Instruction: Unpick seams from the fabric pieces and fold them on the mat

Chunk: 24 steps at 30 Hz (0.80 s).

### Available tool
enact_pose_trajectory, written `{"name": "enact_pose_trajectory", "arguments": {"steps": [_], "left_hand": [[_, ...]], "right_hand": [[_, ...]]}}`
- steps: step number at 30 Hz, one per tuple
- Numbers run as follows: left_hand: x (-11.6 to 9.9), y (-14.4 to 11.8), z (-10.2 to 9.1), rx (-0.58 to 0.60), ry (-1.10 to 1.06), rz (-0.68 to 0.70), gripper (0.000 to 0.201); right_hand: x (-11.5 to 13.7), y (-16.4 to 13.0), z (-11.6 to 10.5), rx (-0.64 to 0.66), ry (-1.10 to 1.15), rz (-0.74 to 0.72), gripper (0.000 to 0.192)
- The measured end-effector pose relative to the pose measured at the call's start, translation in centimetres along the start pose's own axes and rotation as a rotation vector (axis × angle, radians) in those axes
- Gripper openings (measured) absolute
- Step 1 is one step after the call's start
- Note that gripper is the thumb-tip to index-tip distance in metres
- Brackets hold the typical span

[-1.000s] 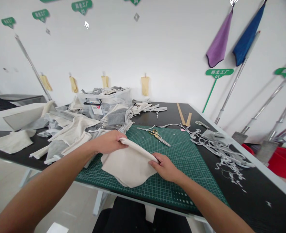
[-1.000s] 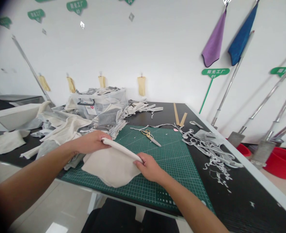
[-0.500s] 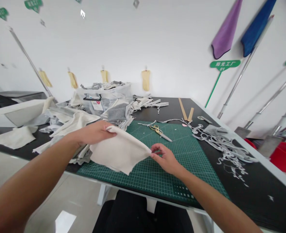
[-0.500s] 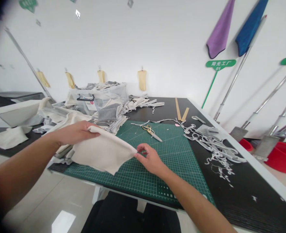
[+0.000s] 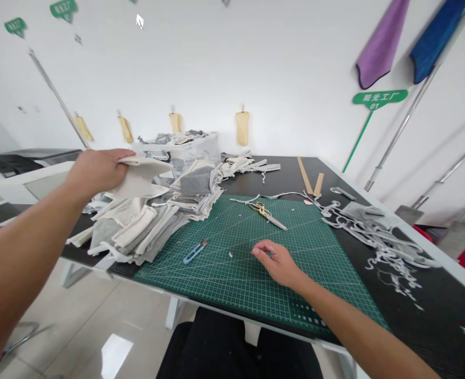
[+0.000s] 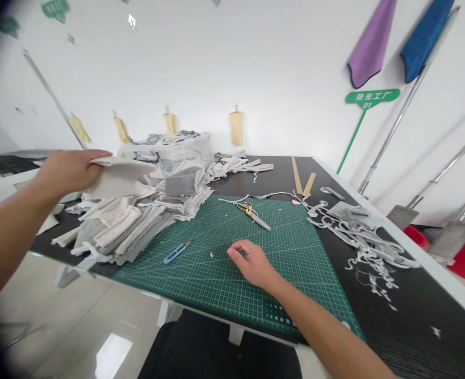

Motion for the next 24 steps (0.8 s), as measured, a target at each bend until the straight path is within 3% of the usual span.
{"name": "enact_pose_trajectory", "arguments": {"steps": [3,8,15,19,24], "left_hand": [[0.6,-2.3,2.6,-0.071,0.224,-0.004,0.059],[0.2,-6.4,7.0,0.061,0.152,0.178,0.046],[-0.6,-9.3,9.6,0.296,0.165,0.341,0.049],[-0.4,-10.1,11.1,0.282,0.169,0.342,0.048],[1.1,-11.1,11.8,0.268,0.342,0.29,0.044]], "right_hand": [[0.2,-0.1,0.0,0.01,-0.018,-0.011,0.026],[0.5,-0.5,0.1,0.032,-0.024,-0.042,0.025],[0.6,-0.7,0.7,0.055,-0.03,-0.063,0.023],[0.7,-0.6,0.8,0.064,-0.034,-0.074,0.022],[0.7,-0.7,0.8,0.069,-0.045,-0.084,0.021]]}}
Point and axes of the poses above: each hand's wrist, its own y-axis towards the middle knuckle, its own z-axis out of the palm, x = y × z, the point moved 3 cm from there along y, towards the middle knuckle, and after that the axes turned 11 degrees about y, right-handed, at the moved point
